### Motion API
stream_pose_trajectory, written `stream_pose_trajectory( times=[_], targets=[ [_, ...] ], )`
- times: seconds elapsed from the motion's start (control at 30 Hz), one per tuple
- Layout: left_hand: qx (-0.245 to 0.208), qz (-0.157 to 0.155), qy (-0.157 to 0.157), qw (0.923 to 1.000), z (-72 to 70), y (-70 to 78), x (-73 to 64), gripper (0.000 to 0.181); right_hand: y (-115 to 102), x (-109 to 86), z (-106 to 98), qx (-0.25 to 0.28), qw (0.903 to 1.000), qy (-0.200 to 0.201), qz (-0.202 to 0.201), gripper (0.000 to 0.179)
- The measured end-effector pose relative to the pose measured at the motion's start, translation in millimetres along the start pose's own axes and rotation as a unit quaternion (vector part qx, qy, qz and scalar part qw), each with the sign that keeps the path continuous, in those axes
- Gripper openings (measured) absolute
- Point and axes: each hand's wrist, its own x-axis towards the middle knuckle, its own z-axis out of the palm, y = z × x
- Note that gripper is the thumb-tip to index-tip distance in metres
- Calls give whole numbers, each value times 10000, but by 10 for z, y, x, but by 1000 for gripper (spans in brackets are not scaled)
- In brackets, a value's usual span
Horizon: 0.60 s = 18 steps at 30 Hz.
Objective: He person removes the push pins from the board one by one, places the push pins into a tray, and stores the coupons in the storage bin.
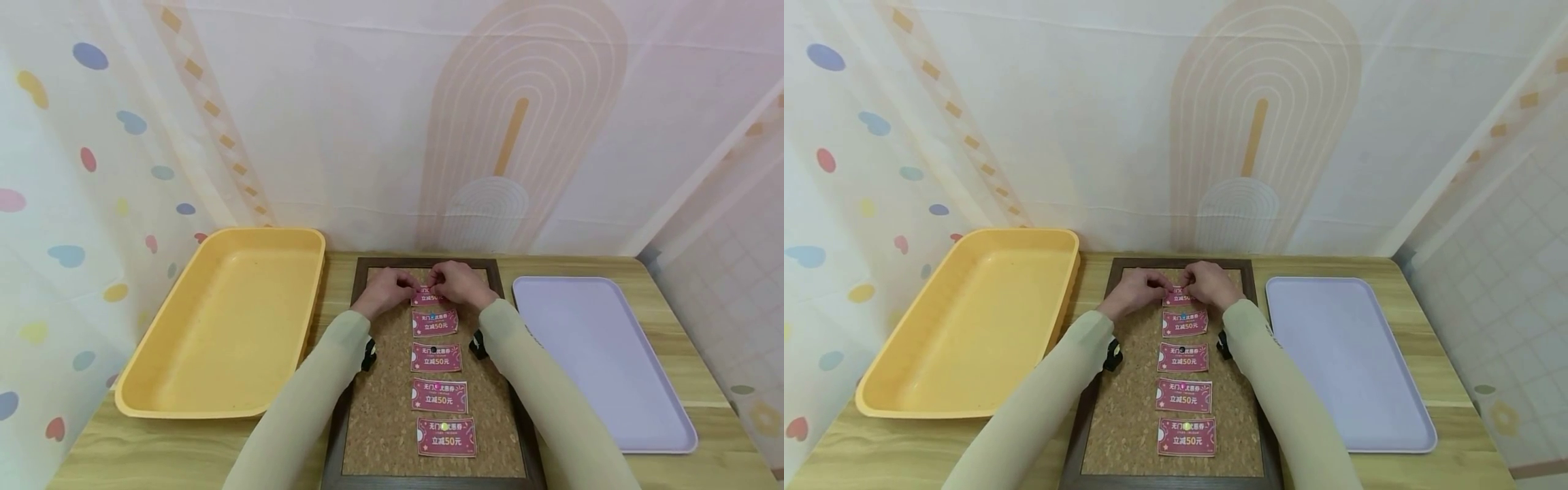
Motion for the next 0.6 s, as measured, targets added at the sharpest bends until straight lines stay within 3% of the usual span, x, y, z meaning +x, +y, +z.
stream_pose_trajectory(
  times=[0.6],
  targets=[
    [-113, 39, -57, 9999, -6, -13, 5, 14, 50, -2, -24, 92, 9996, -118, -236, 5]
  ],
)
